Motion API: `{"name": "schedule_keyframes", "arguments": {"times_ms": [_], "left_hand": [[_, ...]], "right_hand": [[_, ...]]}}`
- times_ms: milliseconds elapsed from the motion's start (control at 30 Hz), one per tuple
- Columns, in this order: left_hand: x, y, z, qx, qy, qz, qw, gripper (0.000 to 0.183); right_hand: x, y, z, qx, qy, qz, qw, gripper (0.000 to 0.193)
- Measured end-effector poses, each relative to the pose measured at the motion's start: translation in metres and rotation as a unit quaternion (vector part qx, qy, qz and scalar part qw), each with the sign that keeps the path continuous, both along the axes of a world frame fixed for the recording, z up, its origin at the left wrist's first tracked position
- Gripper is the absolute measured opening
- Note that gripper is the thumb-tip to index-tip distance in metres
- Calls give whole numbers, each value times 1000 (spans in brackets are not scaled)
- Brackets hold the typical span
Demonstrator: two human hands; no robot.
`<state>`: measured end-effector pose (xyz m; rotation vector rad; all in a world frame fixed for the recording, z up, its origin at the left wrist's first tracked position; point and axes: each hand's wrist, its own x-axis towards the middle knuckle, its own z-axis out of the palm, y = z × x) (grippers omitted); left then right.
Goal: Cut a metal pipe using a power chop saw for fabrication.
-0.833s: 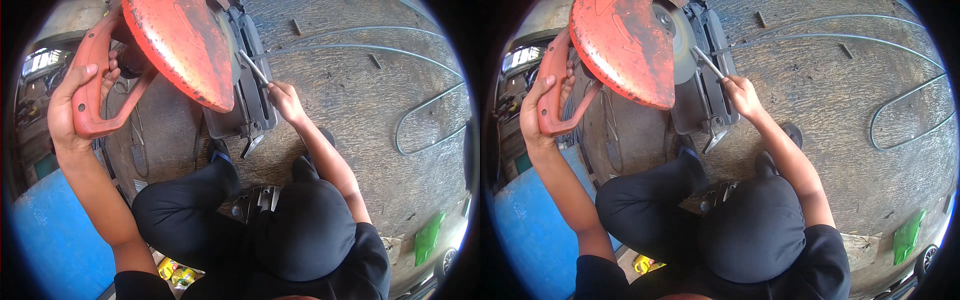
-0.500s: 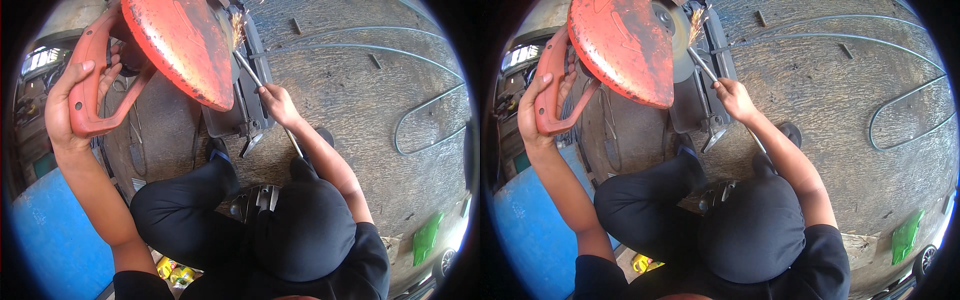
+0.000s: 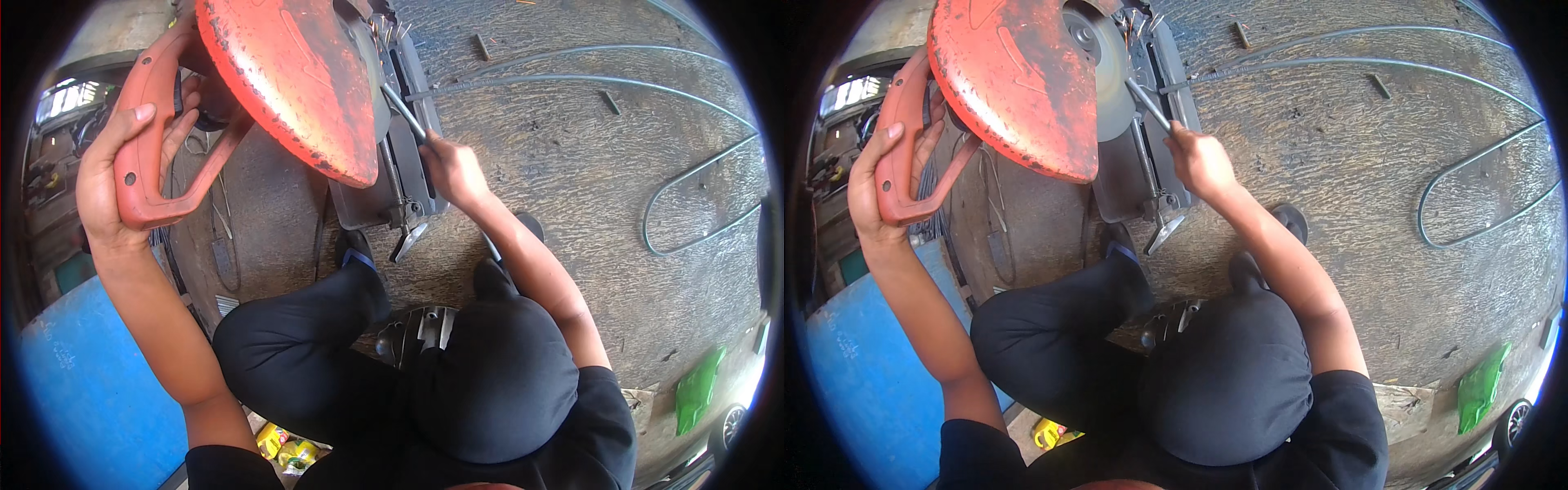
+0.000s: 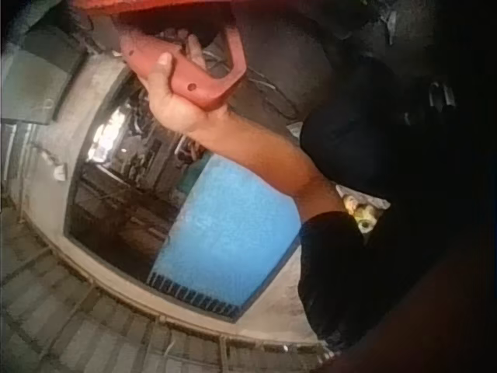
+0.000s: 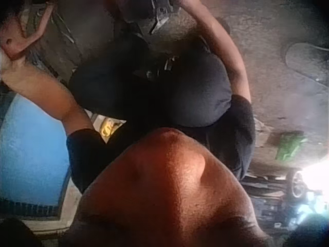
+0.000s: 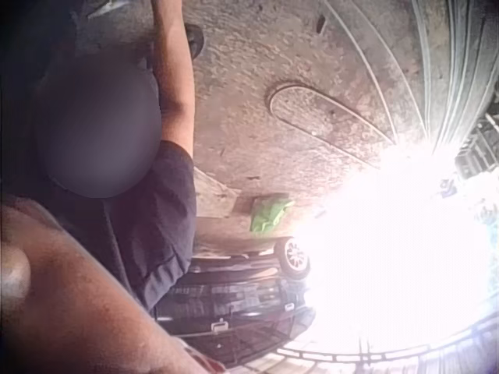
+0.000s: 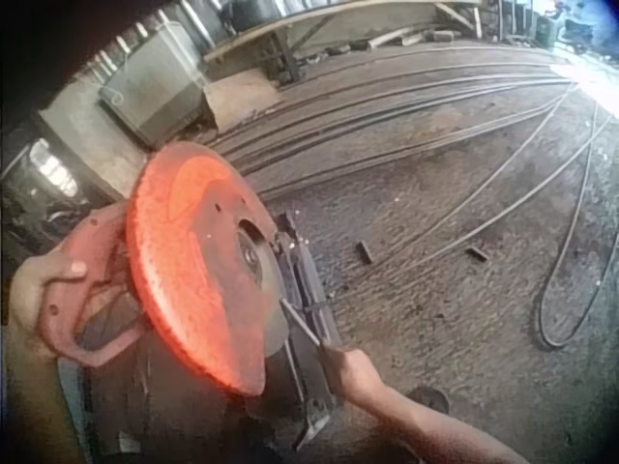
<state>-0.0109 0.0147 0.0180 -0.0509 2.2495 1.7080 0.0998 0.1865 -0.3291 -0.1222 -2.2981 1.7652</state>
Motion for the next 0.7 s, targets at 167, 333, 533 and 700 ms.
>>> {"name": "schedule_keyframes", "arguments": {"times_ms": [167, 333, 533, 700], "left_hand": [[-10, -15, -8, -19, -15, -15, 1000, 52], [-3, -14, -1, 6, -14, -21, 1000, 51], [-5, -10, -5, 10, -14, -9, 1000, 53], [-5, -10, -4, 3, -17, -13, 1000, 55]], "right_hand": [[-17, 61, 6, 79, -219, -11, 973, 31], [-50, 91, 50, 203, -189, 71, 958, 34], [-77, 108, 64, 414, -11, 118, 902, 34], [-89, 111, 69, 464, 59, 118, 876, 30]]}}
